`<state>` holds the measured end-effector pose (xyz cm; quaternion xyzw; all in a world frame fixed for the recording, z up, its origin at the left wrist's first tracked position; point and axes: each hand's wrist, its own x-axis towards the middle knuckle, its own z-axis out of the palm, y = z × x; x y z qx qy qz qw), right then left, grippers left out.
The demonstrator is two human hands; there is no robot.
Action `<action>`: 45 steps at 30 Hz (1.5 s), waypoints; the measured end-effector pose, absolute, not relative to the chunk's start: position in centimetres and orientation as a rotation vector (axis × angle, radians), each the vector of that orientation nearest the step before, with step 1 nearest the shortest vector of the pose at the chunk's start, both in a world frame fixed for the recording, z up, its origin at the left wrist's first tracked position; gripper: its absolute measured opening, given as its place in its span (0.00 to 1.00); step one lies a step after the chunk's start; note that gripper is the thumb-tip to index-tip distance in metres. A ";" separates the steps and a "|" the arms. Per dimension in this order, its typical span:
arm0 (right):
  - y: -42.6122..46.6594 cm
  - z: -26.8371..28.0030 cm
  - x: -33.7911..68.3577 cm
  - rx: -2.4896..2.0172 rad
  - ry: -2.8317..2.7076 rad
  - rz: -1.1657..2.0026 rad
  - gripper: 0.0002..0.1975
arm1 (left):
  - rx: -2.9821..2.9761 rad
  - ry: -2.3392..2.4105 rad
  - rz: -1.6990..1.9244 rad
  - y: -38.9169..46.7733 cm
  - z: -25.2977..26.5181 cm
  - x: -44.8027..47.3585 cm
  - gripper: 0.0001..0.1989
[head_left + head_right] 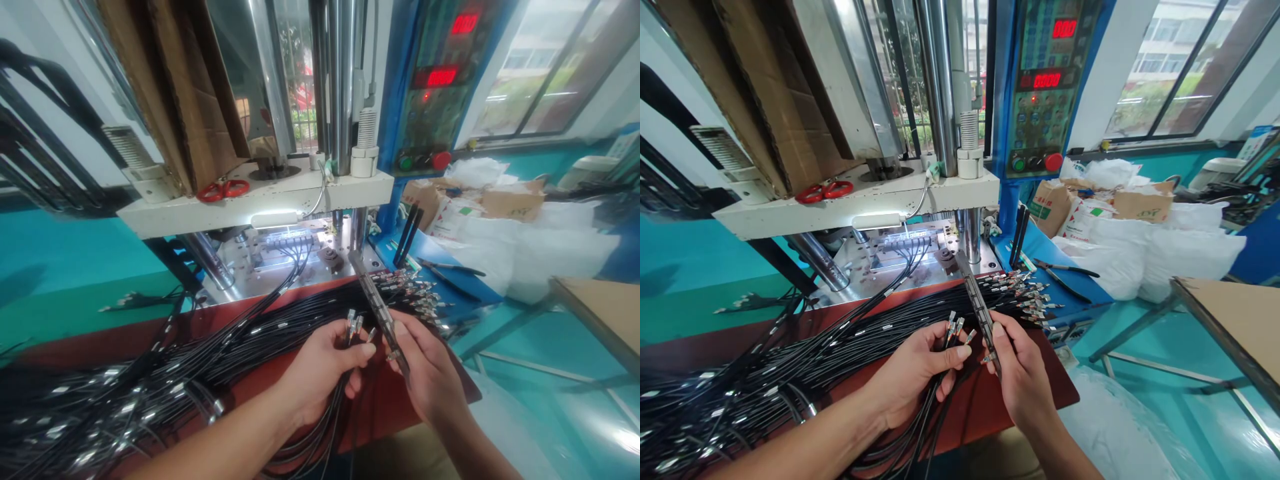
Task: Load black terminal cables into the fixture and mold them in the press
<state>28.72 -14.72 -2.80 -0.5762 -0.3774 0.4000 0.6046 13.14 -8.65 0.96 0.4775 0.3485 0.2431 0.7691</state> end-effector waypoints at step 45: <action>-16.0 -1.4 29.3 -1.473 -0.900 0.896 0.24 | 0.957 0.731 0.565 -8.8 1.2 13.5 0.13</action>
